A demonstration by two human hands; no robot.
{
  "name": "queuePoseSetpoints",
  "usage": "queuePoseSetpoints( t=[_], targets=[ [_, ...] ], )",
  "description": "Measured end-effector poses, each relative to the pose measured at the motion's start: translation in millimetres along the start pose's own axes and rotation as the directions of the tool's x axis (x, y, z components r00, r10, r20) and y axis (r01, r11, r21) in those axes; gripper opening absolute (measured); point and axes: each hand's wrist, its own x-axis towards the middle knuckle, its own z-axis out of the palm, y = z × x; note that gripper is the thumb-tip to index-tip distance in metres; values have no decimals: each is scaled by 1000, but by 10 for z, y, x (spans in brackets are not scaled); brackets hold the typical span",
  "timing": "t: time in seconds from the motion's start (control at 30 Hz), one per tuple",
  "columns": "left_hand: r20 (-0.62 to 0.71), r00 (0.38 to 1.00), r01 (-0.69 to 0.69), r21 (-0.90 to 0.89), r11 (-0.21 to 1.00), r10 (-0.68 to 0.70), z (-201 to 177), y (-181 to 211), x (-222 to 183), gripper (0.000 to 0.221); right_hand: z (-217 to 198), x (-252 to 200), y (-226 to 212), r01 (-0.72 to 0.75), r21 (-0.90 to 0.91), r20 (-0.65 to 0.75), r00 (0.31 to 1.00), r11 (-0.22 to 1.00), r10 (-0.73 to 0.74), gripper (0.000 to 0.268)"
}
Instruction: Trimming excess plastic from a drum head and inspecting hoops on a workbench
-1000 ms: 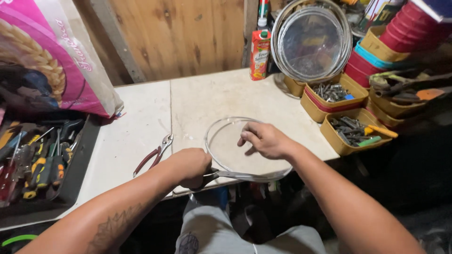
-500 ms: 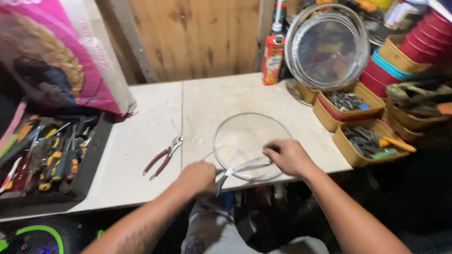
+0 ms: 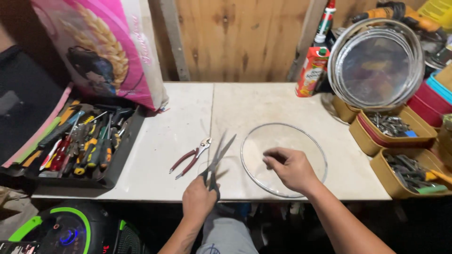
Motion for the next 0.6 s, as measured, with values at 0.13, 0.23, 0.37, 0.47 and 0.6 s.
queuePoseSetpoints(
  t=[0.13, 0.23, 0.37, 0.47, 0.6],
  targets=[
    [173, 983, 55, 0, 998, -54, -116, 312, 308, 39, 52, 118, -361, 242, 224, -180, 962, 944, -204, 16],
    [235, 972, 27, -133, 991, 5, -42, 537, 589, 46, 68, 183, -492, 284, 230, -262, 939, 931, -222, 16],
    [256, 965, 40, -346, 937, 53, 25, 865, 899, 52, 168, 258, -502, 314, 223, -367, 904, 923, -218, 14],
    [260, 966, 98, -337, 936, -8, -174, 1097, 1006, 38, 256, 377, -388, 211, 265, -356, 928, 941, -108, 19],
    [231, 972, 135, -393, 910, -44, 131, 792, 1610, 47, 468, 607, -139, 160, 283, -334, 941, 946, -59, 25]
  ],
)
